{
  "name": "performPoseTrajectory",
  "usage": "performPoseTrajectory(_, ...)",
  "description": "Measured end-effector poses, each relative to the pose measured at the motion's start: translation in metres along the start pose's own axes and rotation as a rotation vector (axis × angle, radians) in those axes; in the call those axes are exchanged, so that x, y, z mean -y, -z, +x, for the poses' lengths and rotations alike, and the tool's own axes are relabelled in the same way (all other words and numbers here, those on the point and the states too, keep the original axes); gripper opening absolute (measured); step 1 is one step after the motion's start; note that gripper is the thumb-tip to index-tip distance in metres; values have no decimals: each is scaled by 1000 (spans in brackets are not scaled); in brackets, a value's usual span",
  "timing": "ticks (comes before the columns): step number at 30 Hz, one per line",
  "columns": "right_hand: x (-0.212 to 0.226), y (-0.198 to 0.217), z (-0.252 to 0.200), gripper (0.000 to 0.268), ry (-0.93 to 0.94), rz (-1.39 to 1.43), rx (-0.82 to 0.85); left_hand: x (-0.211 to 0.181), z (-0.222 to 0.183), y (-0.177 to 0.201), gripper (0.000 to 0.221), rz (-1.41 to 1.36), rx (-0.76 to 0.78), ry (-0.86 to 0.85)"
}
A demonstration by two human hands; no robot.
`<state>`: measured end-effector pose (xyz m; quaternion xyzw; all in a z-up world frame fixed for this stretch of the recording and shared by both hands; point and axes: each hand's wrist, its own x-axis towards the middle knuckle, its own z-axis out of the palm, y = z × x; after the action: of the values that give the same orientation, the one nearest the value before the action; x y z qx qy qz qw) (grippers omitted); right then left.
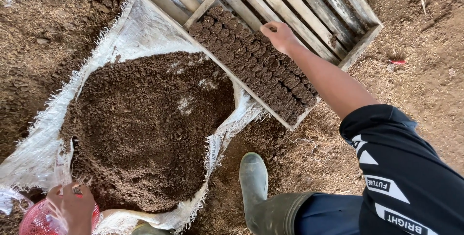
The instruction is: Preparing soil plugs for seedlings by packing soil into a small plastic cup mold and arranging them in a wooden tray.
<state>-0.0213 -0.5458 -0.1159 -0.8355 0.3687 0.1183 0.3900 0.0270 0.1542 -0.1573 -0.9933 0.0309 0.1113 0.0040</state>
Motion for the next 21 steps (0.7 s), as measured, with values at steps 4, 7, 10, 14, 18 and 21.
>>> performPoseTrajectory(4, -4, 5, -3, 40, 45, 33, 13, 1, 2, -1, 27, -17, 15, 28)
performPoseTrajectory(7, -5, 9, -6, 65, -19, 79, 69, 7, 2, -8, 26, -23, -11, 12)
performPoseTrajectory(10, -17, 9, 1, 32, 119, 56, 112, 11, 4, -12, 25, -11, -16, -4)
performPoseTrajectory(14, 20, 23, -29, 57, 23, 30, 80, 10, 1, -7, 20, -48, -73, -1)
performPoseTrajectory(18, 30, 28, -23, 51, 3, 51, -146, 15, -12, 15, 25, -139, -45, 215)
performPoseTrajectory(21, 14, 8, 13, 33, 190, 311, -235, 50, -18, 0, 17, -146, -235, 260)
